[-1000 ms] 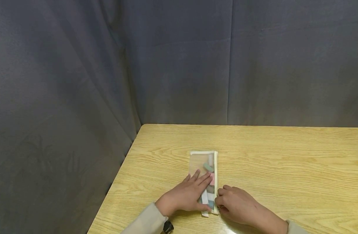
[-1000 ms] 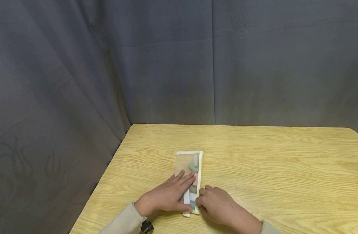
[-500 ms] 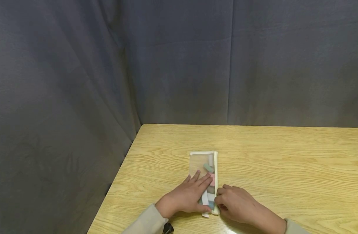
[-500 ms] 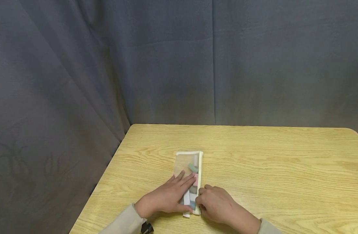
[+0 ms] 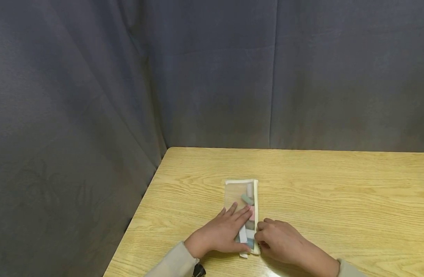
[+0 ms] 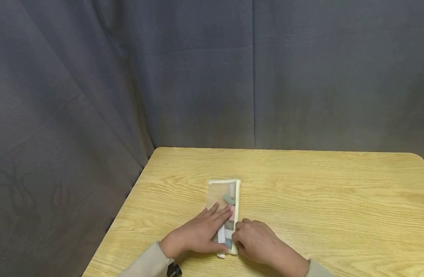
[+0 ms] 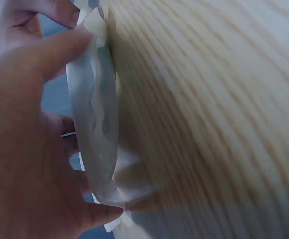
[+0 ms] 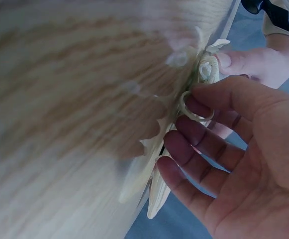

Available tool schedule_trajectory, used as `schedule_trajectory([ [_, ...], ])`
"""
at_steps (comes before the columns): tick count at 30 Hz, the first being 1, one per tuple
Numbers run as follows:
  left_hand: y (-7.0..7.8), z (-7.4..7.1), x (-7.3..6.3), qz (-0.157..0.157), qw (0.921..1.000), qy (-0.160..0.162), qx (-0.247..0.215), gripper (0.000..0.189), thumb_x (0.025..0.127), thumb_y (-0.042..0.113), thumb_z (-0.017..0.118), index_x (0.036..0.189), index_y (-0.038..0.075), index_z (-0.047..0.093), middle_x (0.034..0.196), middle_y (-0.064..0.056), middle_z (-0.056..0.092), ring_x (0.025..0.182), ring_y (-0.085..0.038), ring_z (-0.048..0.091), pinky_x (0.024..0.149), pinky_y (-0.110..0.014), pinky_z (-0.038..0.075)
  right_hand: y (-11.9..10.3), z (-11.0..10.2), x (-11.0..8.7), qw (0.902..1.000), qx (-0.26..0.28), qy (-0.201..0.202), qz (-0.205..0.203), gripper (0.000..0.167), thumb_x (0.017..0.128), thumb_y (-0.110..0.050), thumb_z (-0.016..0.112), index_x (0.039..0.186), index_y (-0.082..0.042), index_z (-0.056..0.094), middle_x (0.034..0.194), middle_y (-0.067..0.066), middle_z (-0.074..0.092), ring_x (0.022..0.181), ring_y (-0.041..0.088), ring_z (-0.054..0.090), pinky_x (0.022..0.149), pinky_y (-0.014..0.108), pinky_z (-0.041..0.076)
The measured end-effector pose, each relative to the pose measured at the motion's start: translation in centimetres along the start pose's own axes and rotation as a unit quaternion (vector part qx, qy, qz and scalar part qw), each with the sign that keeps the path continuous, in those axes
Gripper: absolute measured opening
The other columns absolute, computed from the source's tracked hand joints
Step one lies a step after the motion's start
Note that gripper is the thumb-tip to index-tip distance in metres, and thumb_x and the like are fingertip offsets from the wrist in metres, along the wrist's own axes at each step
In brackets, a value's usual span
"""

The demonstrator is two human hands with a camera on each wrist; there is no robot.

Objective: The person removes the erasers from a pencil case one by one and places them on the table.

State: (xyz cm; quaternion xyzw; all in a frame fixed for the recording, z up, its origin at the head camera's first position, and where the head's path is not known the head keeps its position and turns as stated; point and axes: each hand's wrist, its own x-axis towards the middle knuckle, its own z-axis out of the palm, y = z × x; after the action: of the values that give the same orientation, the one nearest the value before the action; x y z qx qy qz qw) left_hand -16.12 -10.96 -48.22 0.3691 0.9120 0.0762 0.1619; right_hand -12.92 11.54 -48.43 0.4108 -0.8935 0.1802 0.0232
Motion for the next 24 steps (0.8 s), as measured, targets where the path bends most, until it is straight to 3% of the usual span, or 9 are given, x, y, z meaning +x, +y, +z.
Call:
schedule_trajectory([
  [8, 0.3, 0.6, 0.7, -0.018, 0.9995, 0.020, -0.017, 0.099, 0.086, 0.082, 0.047, 0.161, 0.023, 0.023, 0.169, 0.005, 0.014, 0.153, -0.041, 0.016, 0.113, -0.065, 0.031, 0.3, -0.2, -0.2, 0.9999, 0.006, 0.005, -0.015, 0.018, 0.076, -0.011, 0.083, 0.069, -0.023, 0.070, 0.072, -0.019, 0.045, 0.066, -0.001, 0.034, 0.057, 0.015, 0.037],
  [17, 0.8, 0.9, 0.9, -0.029, 0.9984, 0.042, 0.026, 0.099, 0.084, 0.081, 0.054, 0.158, 0.020, 0.029, 0.167, 0.003, 0.019, 0.150, -0.042, 0.023, 0.109, -0.066, 0.035, 0.4, 0.4, -0.1, 0.9998, 0.009, 0.010, -0.012, 0.024, 0.073, -0.010, 0.081, 0.066, -0.025, 0.065, 0.070, -0.019, 0.043, 0.065, -0.001, 0.033, 0.054, 0.016, 0.034],
  [24, 1.1, 0.9, 1.0, -0.036, 0.9979, 0.042, 0.032, 0.099, 0.083, 0.079, 0.058, 0.158, 0.021, 0.029, 0.168, 0.003, 0.018, 0.151, -0.041, 0.023, 0.111, -0.065, 0.034, 0.3, 0.4, 0.1, 0.9988, -0.037, 0.031, -0.005, 0.019, 0.071, -0.010, 0.080, 0.066, -0.023, 0.066, 0.070, -0.016, 0.045, 0.063, 0.001, 0.032, 0.051, 0.016, 0.032],
])
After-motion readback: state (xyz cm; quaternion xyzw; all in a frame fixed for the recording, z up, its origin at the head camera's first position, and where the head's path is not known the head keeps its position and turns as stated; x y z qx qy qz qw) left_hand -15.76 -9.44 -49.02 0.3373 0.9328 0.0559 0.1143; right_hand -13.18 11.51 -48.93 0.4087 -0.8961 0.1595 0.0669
